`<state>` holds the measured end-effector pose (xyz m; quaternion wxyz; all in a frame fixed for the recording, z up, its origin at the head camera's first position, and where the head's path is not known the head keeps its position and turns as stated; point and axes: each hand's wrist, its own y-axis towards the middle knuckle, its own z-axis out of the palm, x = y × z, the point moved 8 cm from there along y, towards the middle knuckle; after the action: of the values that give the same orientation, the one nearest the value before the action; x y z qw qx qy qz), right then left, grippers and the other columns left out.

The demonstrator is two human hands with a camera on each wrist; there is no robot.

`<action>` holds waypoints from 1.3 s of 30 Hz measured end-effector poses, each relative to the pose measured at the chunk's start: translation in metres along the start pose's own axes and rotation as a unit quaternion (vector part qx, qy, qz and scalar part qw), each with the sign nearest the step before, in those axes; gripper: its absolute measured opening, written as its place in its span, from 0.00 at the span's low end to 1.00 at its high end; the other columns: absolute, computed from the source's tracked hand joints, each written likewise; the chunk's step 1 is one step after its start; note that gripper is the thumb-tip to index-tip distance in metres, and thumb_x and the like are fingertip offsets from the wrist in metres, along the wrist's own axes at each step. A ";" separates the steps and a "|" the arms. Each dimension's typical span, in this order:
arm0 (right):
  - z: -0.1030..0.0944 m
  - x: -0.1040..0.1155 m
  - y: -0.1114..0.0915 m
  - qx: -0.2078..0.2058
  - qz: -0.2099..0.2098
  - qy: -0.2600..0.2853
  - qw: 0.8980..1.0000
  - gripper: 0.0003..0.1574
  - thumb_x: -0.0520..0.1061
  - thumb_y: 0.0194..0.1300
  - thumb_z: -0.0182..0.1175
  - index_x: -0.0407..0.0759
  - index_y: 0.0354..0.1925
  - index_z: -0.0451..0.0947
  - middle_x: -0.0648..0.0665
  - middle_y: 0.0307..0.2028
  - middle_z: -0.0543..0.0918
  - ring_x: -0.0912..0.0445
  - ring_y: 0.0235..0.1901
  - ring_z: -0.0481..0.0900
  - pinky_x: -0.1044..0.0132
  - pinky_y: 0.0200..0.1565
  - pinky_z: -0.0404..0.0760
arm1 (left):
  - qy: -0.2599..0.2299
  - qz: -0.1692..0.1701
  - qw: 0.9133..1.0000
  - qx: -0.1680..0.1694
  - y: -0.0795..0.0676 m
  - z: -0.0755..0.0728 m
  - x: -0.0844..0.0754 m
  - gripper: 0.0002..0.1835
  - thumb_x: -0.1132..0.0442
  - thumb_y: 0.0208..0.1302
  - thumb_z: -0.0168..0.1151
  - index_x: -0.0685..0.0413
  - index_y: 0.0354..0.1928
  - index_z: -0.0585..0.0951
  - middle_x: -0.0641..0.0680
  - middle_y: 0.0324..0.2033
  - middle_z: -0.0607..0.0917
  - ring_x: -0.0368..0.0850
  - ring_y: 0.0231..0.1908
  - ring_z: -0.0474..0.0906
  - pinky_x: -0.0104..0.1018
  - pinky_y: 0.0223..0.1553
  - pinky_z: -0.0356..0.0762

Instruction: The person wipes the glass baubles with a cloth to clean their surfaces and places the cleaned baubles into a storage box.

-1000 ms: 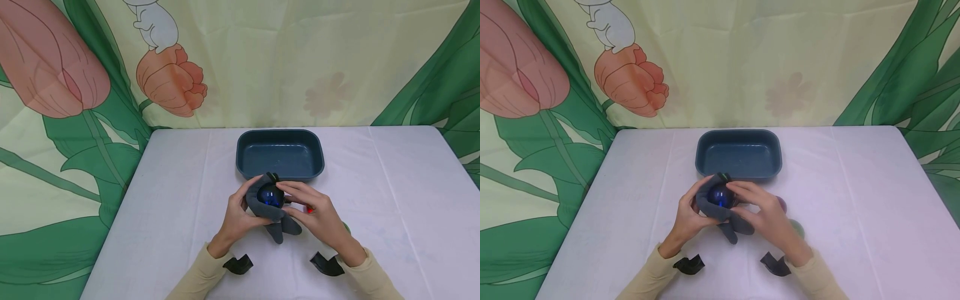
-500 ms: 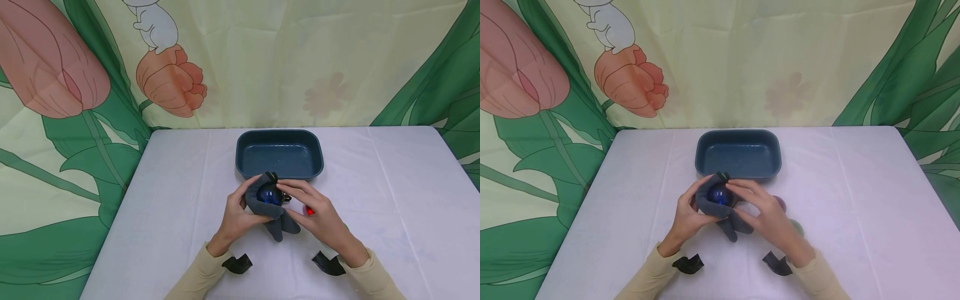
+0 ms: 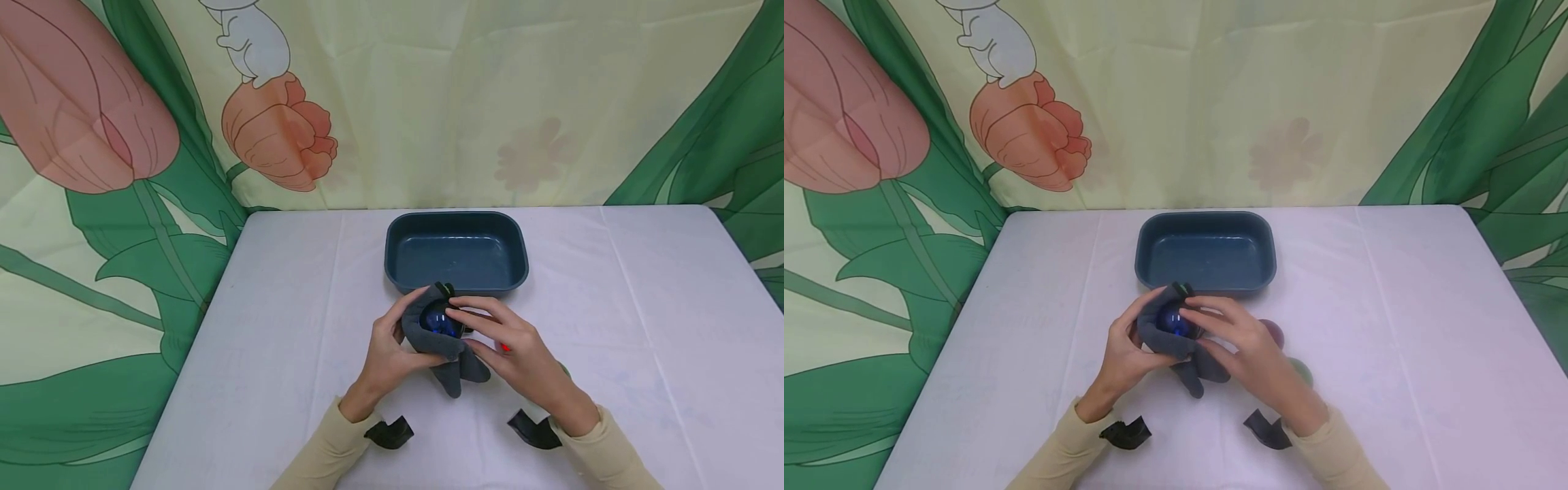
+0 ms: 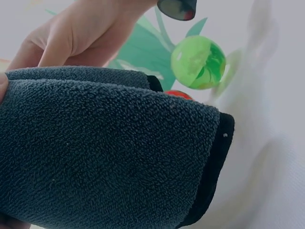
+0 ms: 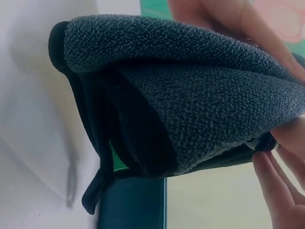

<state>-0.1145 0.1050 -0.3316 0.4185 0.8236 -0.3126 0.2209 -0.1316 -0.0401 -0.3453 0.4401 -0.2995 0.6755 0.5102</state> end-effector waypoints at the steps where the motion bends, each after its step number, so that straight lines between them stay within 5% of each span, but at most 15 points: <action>1: 0.000 -0.001 0.000 0.002 0.007 0.002 1.000 0.43 0.25 0.38 0.71 0.42 0.56 0.74 0.43 0.57 0.71 0.51 0.57 0.70 0.74 0.53 0.71 | -0.001 0.000 1.000 0.000 0.000 0.000 0.000 0.43 0.79 0.37 0.73 0.70 0.61 0.65 0.66 0.53 0.74 0.51 0.52 0.75 0.42 0.53 0.74; 15: 0.004 -0.020 -0.002 0.001 0.124 0.119 0.985 0.36 0.29 0.51 0.64 0.42 0.59 0.71 0.46 0.56 0.72 0.57 0.54 0.73 0.66 0.47 0.77 | 0.006 0.015 1.000 0.003 0.000 0.000 0.000 0.43 0.79 0.38 0.73 0.70 0.61 0.64 0.65 0.55 0.74 0.52 0.54 0.73 0.41 0.55 0.72; 19: 0.004 -0.020 -0.003 0.010 0.119 0.076 0.990 0.36 0.31 0.52 0.65 0.45 0.60 0.70 0.48 0.56 0.72 0.59 0.49 0.76 0.78 0.38 0.78 | 0.010 0.010 1.000 -0.002 0.000 0.000 0.002 0.42 0.78 0.40 0.72 0.69 0.61 0.65 0.64 0.55 0.74 0.51 0.54 0.73 0.40 0.55 0.72; 23: 0.001 -0.016 -0.004 0.015 0.103 0.021 0.994 0.40 0.31 0.49 0.67 0.48 0.60 0.70 0.50 0.57 0.71 0.59 0.51 0.74 0.82 0.39 0.74 | 0.012 0.013 1.000 -0.002 0.000 -0.001 0.002 0.42 0.78 0.39 0.72 0.69 0.61 0.65 0.65 0.54 0.74 0.51 0.53 0.74 0.41 0.54 0.72; 26: -0.001 -0.012 -0.002 0.013 0.081 0.005 0.997 0.41 0.29 0.46 0.69 0.48 0.59 0.72 0.50 0.58 0.72 0.55 0.57 0.70 0.75 0.53 0.72 | 0.011 0.017 1.000 -0.001 0.000 -0.001 0.001 0.42 0.78 0.39 0.72 0.70 0.61 0.65 0.65 0.53 0.75 0.51 0.52 0.74 0.41 0.53 0.73; 39: 0.003 -0.008 0.000 0.007 0.032 0.000 0.999 0.41 0.25 0.42 0.68 0.44 0.57 0.74 0.45 0.59 0.71 0.52 0.58 0.68 0.75 0.53 0.71 | -0.009 0.005 1.000 -0.009 0.000 -0.001 0.004 0.41 0.79 0.41 0.71 0.70 0.61 0.64 0.65 0.55 0.73 0.52 0.53 0.74 0.42 0.54 0.73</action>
<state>-0.1202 0.1050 -0.3379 0.4059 0.8159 -0.3370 0.2364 -0.1337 -0.0411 -0.3484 0.4405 -0.2952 0.6688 0.5210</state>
